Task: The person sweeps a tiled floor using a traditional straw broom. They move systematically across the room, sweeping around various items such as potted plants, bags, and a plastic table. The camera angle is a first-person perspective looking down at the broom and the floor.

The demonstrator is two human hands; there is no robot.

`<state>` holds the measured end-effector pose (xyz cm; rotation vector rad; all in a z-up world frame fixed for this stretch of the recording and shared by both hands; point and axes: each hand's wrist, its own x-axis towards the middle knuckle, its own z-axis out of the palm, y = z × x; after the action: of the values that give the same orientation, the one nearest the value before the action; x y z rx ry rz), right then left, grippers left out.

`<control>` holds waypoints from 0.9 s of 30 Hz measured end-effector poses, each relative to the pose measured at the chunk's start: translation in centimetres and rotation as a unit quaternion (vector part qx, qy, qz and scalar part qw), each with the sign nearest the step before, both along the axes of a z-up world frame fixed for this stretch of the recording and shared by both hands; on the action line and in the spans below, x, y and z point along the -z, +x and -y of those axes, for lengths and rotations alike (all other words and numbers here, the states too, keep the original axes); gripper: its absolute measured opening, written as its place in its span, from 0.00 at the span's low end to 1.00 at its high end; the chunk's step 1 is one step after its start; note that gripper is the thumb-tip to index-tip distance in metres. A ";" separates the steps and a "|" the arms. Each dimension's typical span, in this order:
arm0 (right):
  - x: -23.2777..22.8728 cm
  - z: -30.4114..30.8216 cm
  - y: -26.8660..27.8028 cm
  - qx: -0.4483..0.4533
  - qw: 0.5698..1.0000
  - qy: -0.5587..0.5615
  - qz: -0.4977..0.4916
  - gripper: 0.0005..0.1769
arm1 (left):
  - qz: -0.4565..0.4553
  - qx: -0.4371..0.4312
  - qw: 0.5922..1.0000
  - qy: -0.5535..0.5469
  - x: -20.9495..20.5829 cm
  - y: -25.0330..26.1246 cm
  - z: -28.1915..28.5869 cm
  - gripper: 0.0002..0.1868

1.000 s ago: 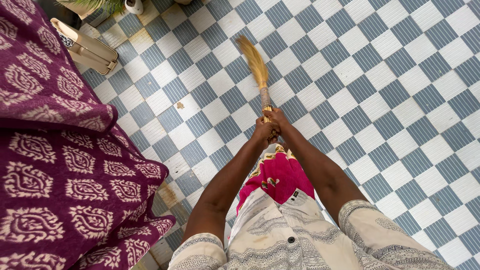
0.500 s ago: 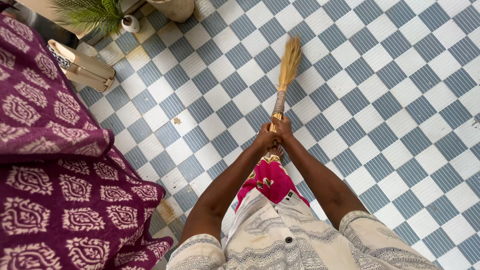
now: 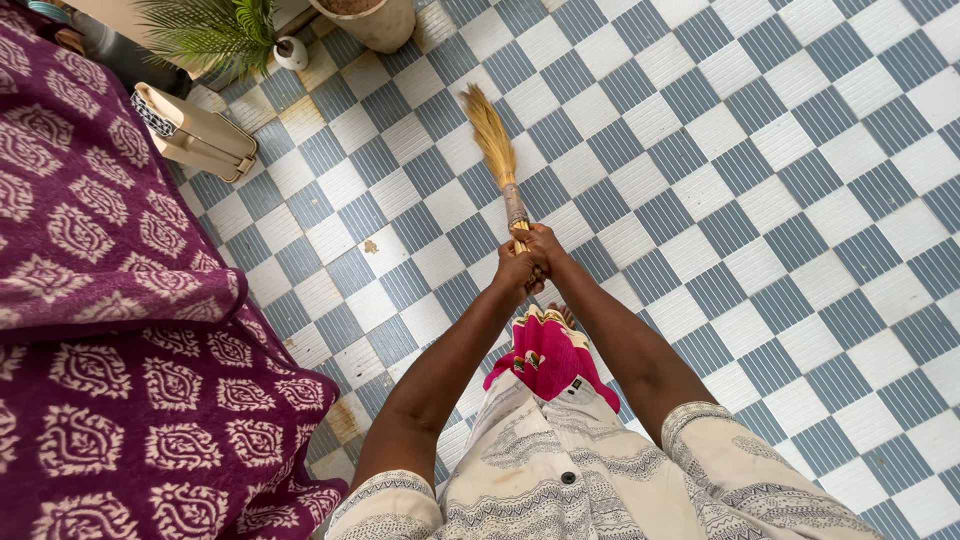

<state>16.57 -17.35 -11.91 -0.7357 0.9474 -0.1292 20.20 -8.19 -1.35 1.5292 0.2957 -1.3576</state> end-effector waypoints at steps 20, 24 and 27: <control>0.1 6.8 -4.8 0.255 0.966 -0.028 -0.021 0.16 | -0.039 0.207 0.977 -0.006 2.3 -0.8 8.7 0.50; -0.2 7.0 -4.6 0.234 0.971 -0.042 -0.002 0.18 | -0.034 0.203 0.978 -0.044 1.5 -0.5 8.3 0.49; -0.4 6.9 -3.5 0.199 0.978 -0.059 0.027 0.18 | -0.024 0.176 0.983 -0.048 0.5 0.0 7.5 0.51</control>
<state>13.05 -24.30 -11.55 -0.6394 1.0330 -0.5592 20.19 -15.67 -1.88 1.5164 -0.0137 -1.6611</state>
